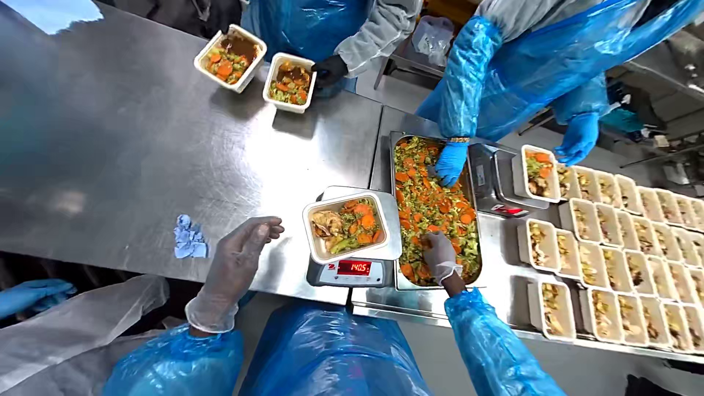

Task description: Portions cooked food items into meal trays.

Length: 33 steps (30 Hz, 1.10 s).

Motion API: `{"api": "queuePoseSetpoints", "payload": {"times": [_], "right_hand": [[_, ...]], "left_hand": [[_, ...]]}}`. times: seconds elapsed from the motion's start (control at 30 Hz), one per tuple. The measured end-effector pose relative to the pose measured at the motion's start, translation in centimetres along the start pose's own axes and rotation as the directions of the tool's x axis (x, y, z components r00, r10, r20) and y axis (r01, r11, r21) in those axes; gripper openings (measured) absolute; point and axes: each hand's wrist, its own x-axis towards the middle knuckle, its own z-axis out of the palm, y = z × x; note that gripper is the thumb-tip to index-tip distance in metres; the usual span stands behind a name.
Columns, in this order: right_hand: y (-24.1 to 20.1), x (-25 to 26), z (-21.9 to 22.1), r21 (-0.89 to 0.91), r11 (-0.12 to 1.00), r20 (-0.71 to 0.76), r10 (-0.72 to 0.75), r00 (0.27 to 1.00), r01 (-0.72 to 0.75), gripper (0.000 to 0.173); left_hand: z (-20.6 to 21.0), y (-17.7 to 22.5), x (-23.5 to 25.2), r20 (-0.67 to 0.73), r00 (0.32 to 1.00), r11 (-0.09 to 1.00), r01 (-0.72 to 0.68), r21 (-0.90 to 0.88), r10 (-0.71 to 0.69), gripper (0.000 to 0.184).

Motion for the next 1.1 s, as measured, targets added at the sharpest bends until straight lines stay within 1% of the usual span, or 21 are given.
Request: {"api": "queuePoseSetpoints", "payload": {"times": [0.07, 0.2, 0.27, 0.33, 0.37, 0.4, 0.47, 0.53, 0.57, 0.6, 0.63, 0.7, 0.77, 0.83, 0.9, 0.93, 1.03, 1.1], "right_hand": [[1.4, -0.7, -0.5, 0.04, 0.999, -0.04, 0.009, 0.999, -0.007, 0.014], [1.6, -1.3, -3.4, 0.166, 0.985, -0.117, 0.074, 0.99, -0.054, 0.011], [2.2, -1.7, -3.6, 0.164, 0.984, -0.101, 0.085, 0.991, -0.068, 0.01], [2.4, -2.1, -3.6, 0.114, 0.989, -0.033, 0.095, 0.995, -0.091, 0.01], [1.9, -2.3, -3.3, 0.107, 0.991, -0.013, 0.083, 0.996, -0.081, 0.012], [1.0, -2.4, -3.1, 0.12, 0.992, -0.002, 0.045, 0.999, -0.045, 0.017], [-1.1, -2.7, -2.5, 0.149, 0.988, 0.03, -0.041, 0.999, 0.036, 0.035], [-2.6, -3.2, -1.4, 0.119, 0.989, 0.072, -0.097, 0.993, 0.088, 0.047], [-3.6, -3.0, -1.3, 0.102, 0.988, 0.075, -0.122, 0.99, 0.114, 0.048], [-4.2, -3.0, -1.2, 0.092, 0.988, 0.081, -0.13, 0.988, 0.123, 0.043], [-4.3, -3.0, -1.3, 0.093, 0.988, 0.072, -0.133, 0.989, 0.126, 0.035], [-3.1, -2.8, -2.1, 0.142, 0.984, 0.037, -0.114, 0.993, 0.108, 0.021], [-1.6, -2.2, -3.4, 0.254, 0.967, 0.032, -0.015, 0.999, 0.007, 0.019], [-0.4, -1.6, -5.0, 0.43, 0.9, 0.038, 0.061, 0.997, -0.072, 0.019], [0.2, -1.7, -6.8, 0.626, 0.777, 0.026, 0.063, 0.998, -0.066, 0.019], [0.2, -1.5, -7.7, 0.691, 0.721, 0.016, 0.05, 0.999, -0.047, 0.019], [-1.4, -1.2, -10.3, 0.799, 0.6, -0.02, -0.03, 0.999, 0.034, 0.018], [-4.2, -1.9, -12.1, 0.811, 0.573, -0.055, -0.122, 0.991, 0.115, 0.018]], "left_hand": [[0.5, 0.4, 0.2, 0.035, 0.999, 0.999, -0.03, 0.012, 0.029, 0.042], [0.9, 1.1, -0.1, 0.044, 0.999, 0.999, -0.029, 0.034, 0.028, 0.042], [1.3, 1.0, -0.2, 0.062, 0.998, 0.999, -0.025, 0.024, 0.024, 0.044], [2.0, 0.7, -0.1, 0.07, 0.997, 0.999, -0.043, 0.024, 0.041, 0.044], [2.1, 0.6, -0.2, 0.069, 0.996, 0.998, -0.051, 0.03, 0.049, 0.044], [2.3, 0.6, -0.2, 0.065, 0.997, 0.998, -0.052, 0.037, 0.049, 0.043], [2.6, 0.8, -0.2, 0.067, 0.997, 0.999, -0.035, 0.036, 0.032, 0.043], [3.0, 1.1, 0.0, 0.074, 0.997, 0.999, -0.031, 0.036, 0.028, 0.043], [3.1, 1.2, 0.1, 0.077, 0.996, 0.999, -0.037, 0.032, 0.034, 0.043], [3.2, 1.2, 0.1, 0.078, 0.996, 0.999, -0.041, 0.032, 0.039, 0.043], [3.3, 1.4, 0.1, 0.079, 0.996, 0.999, -0.04, 0.036, 0.037, 0.043], [3.1, 1.8, -0.1, 0.08, 0.996, 0.999, -0.035, 0.039, 0.032, 0.041], [2.7, 1.9, -0.3, 0.065, 0.997, 0.998, -0.034, 0.051, 0.031, 0.041], [2.2, 1.6, -0.5, 0.044, 0.999, 0.997, -0.035, 0.068, 0.032, 0.041], [2.1, 1.3, -0.7, 0.032, 0.999, 0.996, -0.023, 0.081, 0.02, 0.043], [2.2, 1.2, -0.8, 0.03, 0.999, 0.996, -0.015, 0.084, 0.013, 0.044], [2.0, 0.4, -1.0, 0.02, 1.0, 0.996, 0.009, 0.084, -0.011, 0.041], [2.2, 0.2, -1.0, 0.016, 1.0, 0.995, 0.025, 0.096, -0.026, 0.037]]}}
